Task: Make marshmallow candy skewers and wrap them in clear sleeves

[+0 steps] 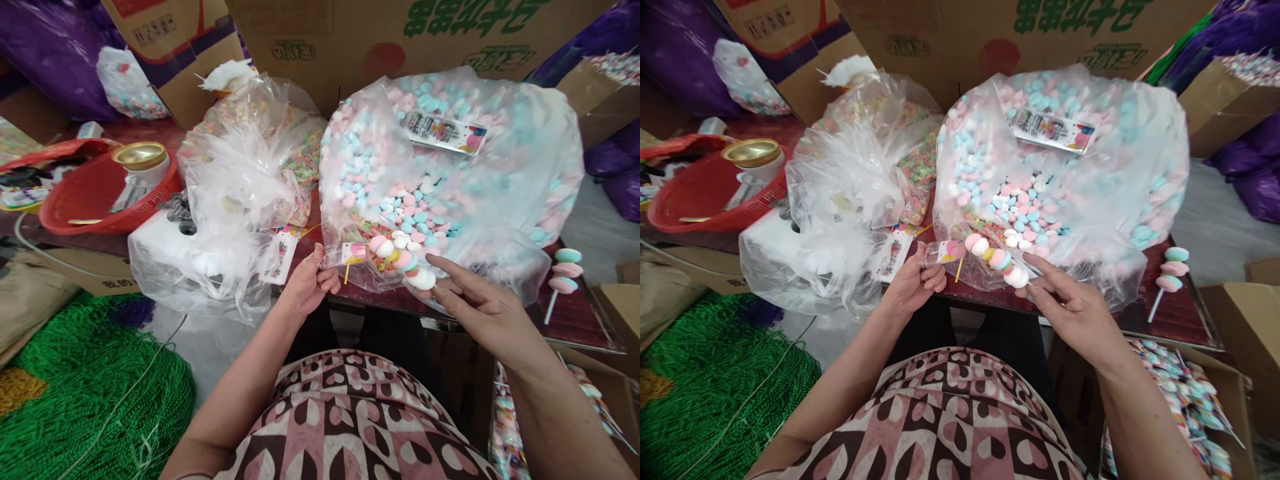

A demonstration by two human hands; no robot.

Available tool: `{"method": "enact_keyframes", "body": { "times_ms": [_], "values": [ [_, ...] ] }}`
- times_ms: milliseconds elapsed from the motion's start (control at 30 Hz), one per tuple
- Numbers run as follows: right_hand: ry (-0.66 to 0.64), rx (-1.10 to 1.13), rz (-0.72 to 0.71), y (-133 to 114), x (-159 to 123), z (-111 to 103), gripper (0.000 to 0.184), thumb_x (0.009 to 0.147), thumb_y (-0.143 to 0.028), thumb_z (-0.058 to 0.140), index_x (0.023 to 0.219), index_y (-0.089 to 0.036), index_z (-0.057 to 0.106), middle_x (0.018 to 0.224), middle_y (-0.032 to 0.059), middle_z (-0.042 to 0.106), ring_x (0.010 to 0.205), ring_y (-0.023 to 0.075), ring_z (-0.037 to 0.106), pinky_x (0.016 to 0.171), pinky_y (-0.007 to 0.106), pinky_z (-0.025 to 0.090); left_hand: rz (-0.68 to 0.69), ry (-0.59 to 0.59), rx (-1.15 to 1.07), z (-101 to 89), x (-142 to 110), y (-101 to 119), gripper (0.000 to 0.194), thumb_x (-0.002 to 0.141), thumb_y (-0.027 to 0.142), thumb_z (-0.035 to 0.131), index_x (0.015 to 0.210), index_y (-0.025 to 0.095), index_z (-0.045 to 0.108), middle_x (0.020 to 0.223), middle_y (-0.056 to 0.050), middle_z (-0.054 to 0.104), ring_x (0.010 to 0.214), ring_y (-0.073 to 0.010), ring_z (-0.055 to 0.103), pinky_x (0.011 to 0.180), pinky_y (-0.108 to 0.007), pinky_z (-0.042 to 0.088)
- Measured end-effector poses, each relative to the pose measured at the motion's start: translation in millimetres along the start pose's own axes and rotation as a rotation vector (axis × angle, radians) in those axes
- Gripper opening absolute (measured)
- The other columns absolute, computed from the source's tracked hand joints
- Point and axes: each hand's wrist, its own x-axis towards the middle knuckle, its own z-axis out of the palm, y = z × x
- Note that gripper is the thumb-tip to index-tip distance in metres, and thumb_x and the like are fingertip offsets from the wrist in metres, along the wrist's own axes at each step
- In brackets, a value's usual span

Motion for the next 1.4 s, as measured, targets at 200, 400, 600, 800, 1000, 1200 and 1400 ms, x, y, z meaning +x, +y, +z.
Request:
{"method": "enact_keyframes", "body": {
  "times_ms": [200,400,600,800,1000,1200,1400],
  "values": [
    [0.033,-0.105,-0.079,5.6,-4.3,-3.1,0.050,0.091,-0.042,0.058,0.137,-0.021,0.059,0.087,0.0041,0.078,0.075,0.0159,0.070,0.068,0.024,0.055,0.014,0.015,0.030,0.2,0.3,1.2,0.047,0.077,0.057,0.070,0.067,0.019,0.044,0.046,0.011,0.026,0.038,-0.0050,0.027,0.043,-0.020,0.038],
    [0.069,-0.211,-0.134,2.4,-6.3,-3.4,0.048,0.090,-0.037,0.057,0.136,-0.021,0.060,0.085,0.0027,0.078,0.068,0.0148,0.069,0.062,0.023,0.054,0.015,0.027,0.049,1.9,-0.1,-0.3,0.049,0.076,0.059,0.069,0.066,0.019,0.043,0.046,0.011,0.027,0.038,-0.0048,0.027,0.043,-0.020,0.038],
    [0.044,-0.331,-0.226,3.0,-3.9,-4.0,0.047,0.090,-0.038,0.054,0.132,-0.020,0.063,0.084,0.0052,0.078,0.064,0.0191,0.071,0.056,0.026,0.054,0.025,0.046,0.078,2.1,-0.7,0.4,0.049,0.074,0.059,0.072,0.068,0.019,0.044,0.045,0.012,0.027,0.037,-0.0044,0.028,0.043,-0.020,0.038],
    [0.049,-0.410,-0.327,13.4,-3.0,-7.1,0.042,0.093,-0.038,0.050,0.130,-0.023,0.065,0.095,0.0082,0.078,0.080,0.0265,0.074,0.073,0.037,0.058,0.057,0.096,0.207,0.4,-1.0,1.4,0.048,0.072,0.056,0.075,0.066,0.019,0.045,0.045,0.012,0.028,0.036,-0.0043,0.032,0.045,-0.021,0.040],
    [0.067,-0.369,-0.365,14.7,-4.5,-3.0,0.035,0.093,-0.034,0.052,0.123,-0.024,0.067,0.099,0.0072,0.078,0.083,0.0246,0.074,0.077,0.036,0.059,0.124,0.168,0.303,-0.1,-0.7,5.9,0.046,0.066,0.053,0.081,0.069,0.018,0.051,0.045,0.012,0.033,0.035,-0.0033,0.034,0.042,-0.020,0.038],
    [0.042,-0.244,-0.246,20.4,-5.0,3.3,0.034,0.091,-0.037,0.056,0.119,-0.024,0.068,0.096,0.0044,0.079,0.081,0.0229,0.076,0.075,0.034,0.061,0.153,0.199,0.342,-0.3,-0.4,8.5,0.045,0.066,0.052,0.081,0.067,0.018,0.052,0.049,0.011,0.038,0.034,-0.0024,0.034,0.040,-0.020,0.037],
    [-0.016,-0.240,-0.252,20.1,-4.4,7.3,0.032,0.090,-0.037,0.056,0.115,-0.026,0.071,0.100,0.0050,0.079,0.083,0.0239,0.076,0.075,0.033,0.061,0.173,0.154,0.371,4.6,-3.0,11.2,0.042,0.071,0.048,0.078,0.063,0.017,0.051,0.047,0.010,0.037,0.036,-0.0026,0.035,0.042,-0.020,0.037]
  ]
}}
